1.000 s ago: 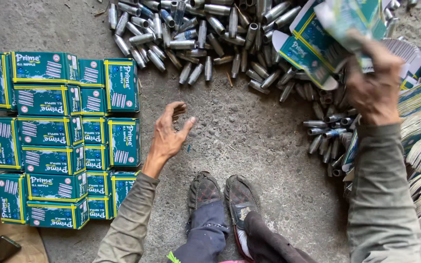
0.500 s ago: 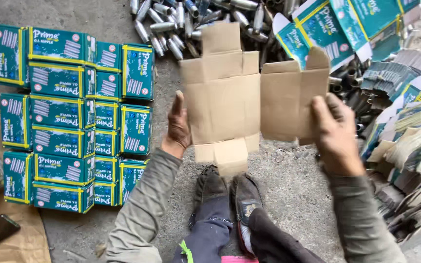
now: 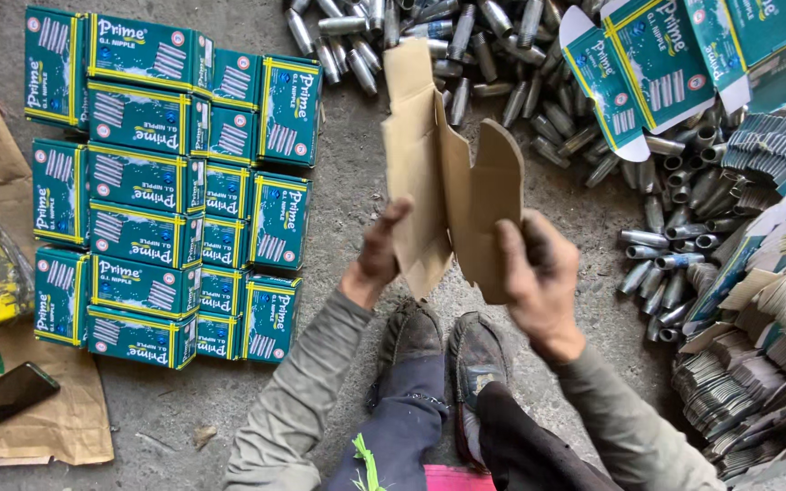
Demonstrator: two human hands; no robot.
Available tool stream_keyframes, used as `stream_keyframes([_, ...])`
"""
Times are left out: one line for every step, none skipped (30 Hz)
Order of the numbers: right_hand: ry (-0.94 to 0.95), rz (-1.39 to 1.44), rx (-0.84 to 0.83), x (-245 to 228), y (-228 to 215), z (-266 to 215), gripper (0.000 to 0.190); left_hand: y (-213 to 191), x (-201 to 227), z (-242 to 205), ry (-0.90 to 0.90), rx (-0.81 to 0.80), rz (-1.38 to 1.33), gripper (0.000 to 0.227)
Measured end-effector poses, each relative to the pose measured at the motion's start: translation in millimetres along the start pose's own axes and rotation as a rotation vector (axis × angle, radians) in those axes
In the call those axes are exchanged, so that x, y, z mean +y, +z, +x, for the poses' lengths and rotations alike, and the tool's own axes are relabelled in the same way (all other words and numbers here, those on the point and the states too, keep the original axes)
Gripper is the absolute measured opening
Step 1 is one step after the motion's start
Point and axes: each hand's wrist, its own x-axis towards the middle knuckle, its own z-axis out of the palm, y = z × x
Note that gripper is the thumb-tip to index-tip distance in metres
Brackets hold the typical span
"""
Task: The person folds a cardboard box by hand and fills it with metal pipe fittings before closing the lid.
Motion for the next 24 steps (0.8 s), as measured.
stream_keyframes([0.002,0.001,-0.003,5,-9,6,0.016,3,9,-5,0.0,0.003,-0.002,0.072])
stream_keyframes([0.118,0.069,0.002,10,-17,11,0.016,5,17,-9,-0.005,0.1,-0.057,0.084])
stream_keyframes([0.235,0.137,0.006,15,-25,17,0.02,8,25,-13,-0.01,0.196,-0.112,0.096])
stream_keyframes([0.236,0.139,0.002,6,-24,26,0.02,-3,19,-13,-0.008,0.2,-0.113,0.096])
stream_keyframes([0.351,0.236,0.022,-2,-24,36,0.02,-13,12,-13,-0.027,0.196,-0.15,0.094])
stream_keyframes([0.469,0.332,0.048,-10,-24,43,0.025,-24,4,-14,-0.051,0.192,-0.186,0.092])
stream_keyframes([0.474,0.332,0.05,0,-15,43,0.025,-4,16,-15,-0.055,0.195,-0.185,0.092])
stream_keyframes([0.53,0.388,0.03,9,-7,44,0.031,17,27,-15,-0.065,0.146,-0.195,0.06])
stream_keyframes([0.586,0.445,0.01,19,0,45,0.038,38,38,-15,-0.075,0.098,-0.204,0.029])
stream_keyframes([0.587,0.447,0.009,35,7,44,0.038,28,35,-14,-0.074,0.1,-0.203,0.029])
stream_keyframes([0.641,0.464,0.042,50,14,43,0.038,19,32,-13,-0.032,0.133,-0.2,0.031])
stream_keyframes([0.697,0.482,0.078,66,21,41,0.039,9,29,-12,0.006,0.165,-0.196,0.033])
stream_keyframes([0.699,0.484,0.08,73,25,38,0.039,-4,22,-3,0.003,0.167,-0.194,0.033])
stream_keyframes([0.696,0.431,0.149,79,29,35,0.043,-17,16,6,0.061,0.218,-0.091,0.034])
stream_keyframes([0.693,0.377,0.218,85,33,32,0.046,-31,10,14,0.119,0.267,0.012,0.035])
stream_keyframes([0.693,0.377,0.217,68,31,30,0.046,-21,20,13,0.119,0.268,0.011,0.035])
stream_keyframes([0.539,0.269,0.236,51,29,29,0.053,-11,31,11,0.235,0.377,0.124,0.047])
stream_keyframes([0.384,0.163,0.256,33,27,26,0.061,-1,42,9,0.351,0.483,0.24,0.059])
stream_keyframes([0.385,0.164,0.258,29,32,20,0.061,0,44,11,0.349,0.482,0.242,0.059])
stream_keyframes([0.284,0.164,0.148,25,35,14,0.076,1,45,14,0.355,0.501,0.142,0.064])
stream_keyframes([0.183,0.162,0.039,21,38,8,0.099,3,46,16,0.359,0.519,0.042,0.069])
stream_keyframes([0.184,0.16,0.04,21,39,7,0.099,29,48,11,0.357,0.518,0.041,0.069])
stream_keyframes([0.163,0.128,0.057,22,41,5,0.095,54,50,4,0.302,0.527,-0.068,0.072])
stream_keyframes([0.139,0.103,0.071,23,45,5,0.091,78,55,-2,0.252,0.536,-0.173,0.075])
